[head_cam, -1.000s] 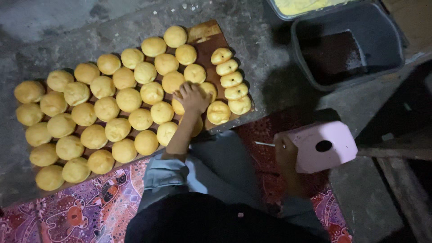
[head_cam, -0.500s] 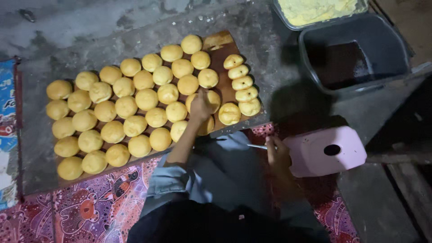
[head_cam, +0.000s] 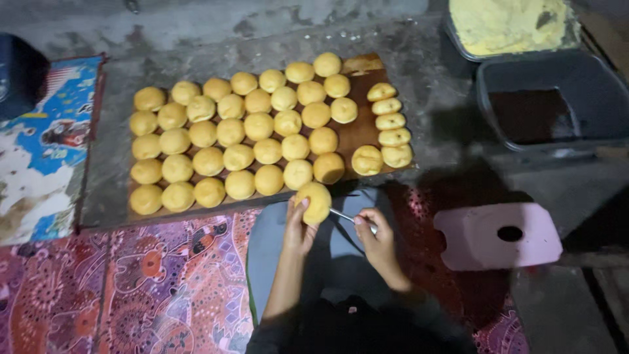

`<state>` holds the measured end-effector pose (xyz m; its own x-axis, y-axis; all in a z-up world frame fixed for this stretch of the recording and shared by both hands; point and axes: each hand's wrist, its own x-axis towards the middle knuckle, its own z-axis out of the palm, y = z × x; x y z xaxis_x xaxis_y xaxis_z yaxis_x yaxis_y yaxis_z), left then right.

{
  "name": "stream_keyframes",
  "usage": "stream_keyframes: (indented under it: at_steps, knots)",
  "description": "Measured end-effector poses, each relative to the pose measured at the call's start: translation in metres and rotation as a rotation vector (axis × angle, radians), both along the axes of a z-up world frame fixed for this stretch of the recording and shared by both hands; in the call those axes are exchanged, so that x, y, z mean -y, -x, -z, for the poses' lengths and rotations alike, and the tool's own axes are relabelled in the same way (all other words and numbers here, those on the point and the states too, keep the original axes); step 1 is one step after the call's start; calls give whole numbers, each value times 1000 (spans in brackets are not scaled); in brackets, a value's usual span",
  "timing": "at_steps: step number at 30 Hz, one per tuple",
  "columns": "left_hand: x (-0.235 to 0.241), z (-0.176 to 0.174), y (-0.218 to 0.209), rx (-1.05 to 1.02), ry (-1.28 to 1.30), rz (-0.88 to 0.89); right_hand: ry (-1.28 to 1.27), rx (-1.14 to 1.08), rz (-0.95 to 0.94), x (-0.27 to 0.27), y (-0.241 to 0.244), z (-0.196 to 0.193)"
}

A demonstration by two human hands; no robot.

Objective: The person sits on the floor and uses a small metal tool to poke a hole in the center of each round yellow bun. The person picks up buns one at a time, pokes them, and places them in a separate pile on the wooden board.

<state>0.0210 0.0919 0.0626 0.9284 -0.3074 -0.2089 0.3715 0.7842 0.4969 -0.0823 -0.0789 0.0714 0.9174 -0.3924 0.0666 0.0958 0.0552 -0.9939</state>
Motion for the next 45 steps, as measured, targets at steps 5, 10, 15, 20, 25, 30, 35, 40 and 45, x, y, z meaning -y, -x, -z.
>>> stream_keyframes:
  at_steps: [5,10,15,20,25,30,35,40,45]
  knots:
    - [-19,-9,17,-22,55,-93,302,232,62,-33,4,-17]
    - [-26,-40,25,-60,-90,-245,395,254,109,-49,16,-28]
    - [-24,-67,34,-56,-129,-243,454,254,179,-55,23,-31]
    - [-18,-70,39,-53,-58,-229,558,289,148,-56,25,-33]
    - [-11,-69,44,14,-215,-252,539,170,138,-57,27,-47]
    - [1,-70,56,96,-276,-198,634,53,144,-50,29,-61]
    - [17,-71,71,113,-248,-62,585,72,115,-45,28,-64]
    - [21,-65,75,99,-249,-29,610,-6,149,-43,31,-62]
    - [9,-46,64,68,-236,45,602,86,118,-38,30,-59]
